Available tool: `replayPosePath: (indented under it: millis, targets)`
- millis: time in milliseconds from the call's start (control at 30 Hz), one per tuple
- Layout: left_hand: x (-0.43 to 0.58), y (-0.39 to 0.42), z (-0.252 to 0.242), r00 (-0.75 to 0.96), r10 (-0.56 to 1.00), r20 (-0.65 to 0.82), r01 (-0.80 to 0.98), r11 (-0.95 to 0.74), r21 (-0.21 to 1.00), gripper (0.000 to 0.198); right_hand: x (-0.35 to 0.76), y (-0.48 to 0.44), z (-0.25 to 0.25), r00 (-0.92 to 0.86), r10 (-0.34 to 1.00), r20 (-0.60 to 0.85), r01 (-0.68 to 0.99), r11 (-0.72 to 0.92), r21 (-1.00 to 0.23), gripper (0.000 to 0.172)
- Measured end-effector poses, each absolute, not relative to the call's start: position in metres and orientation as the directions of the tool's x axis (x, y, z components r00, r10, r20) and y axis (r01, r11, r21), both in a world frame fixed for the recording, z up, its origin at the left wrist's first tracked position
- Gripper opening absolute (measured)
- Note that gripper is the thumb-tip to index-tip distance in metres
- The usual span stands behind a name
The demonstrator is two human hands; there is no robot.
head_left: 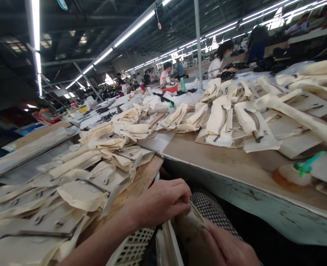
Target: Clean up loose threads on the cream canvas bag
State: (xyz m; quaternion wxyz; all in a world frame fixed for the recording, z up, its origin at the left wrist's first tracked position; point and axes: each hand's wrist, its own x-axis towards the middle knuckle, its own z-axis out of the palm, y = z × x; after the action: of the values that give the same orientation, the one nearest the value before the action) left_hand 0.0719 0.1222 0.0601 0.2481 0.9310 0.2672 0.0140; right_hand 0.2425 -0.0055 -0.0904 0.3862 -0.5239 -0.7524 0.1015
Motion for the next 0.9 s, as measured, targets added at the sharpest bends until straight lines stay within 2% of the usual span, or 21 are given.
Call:
replayPosePath:
  millis: [267,400,500,700,900]
  targets:
    - [0.07,0.121,0.054,0.861,0.508,-0.016,0.473,-0.789,0.392,0.006,0.245,-0.005,-0.078,-0.149,0.91,0.388,0.659,0.384,-0.647,0.036]
    - [0.07,0.121,0.05,0.872,0.486,0.06,0.425,-0.812,0.4,0.009,0.248,-0.003,-0.074,-0.157,0.905,0.395,0.646,0.397,-0.652,0.037]
    - [0.07,0.122,0.047,0.868,0.49,0.087,0.414,-0.807,0.421,0.01,0.249,-0.002,-0.074,-0.172,0.923,0.344,0.63,0.372,-0.682,0.037]
    - [0.073,0.121,0.045,0.848,0.524,0.081,0.435,-0.775,0.458,0.014,0.253,-0.001,-0.075,-0.177,0.95,0.256,0.588,0.311,-0.747,0.036]
    - [0.073,0.122,0.051,0.881,0.474,0.013,0.415,-0.784,0.461,0.016,0.253,-0.002,-0.075,-0.17,0.947,0.274,0.594,0.32,-0.738,0.035]
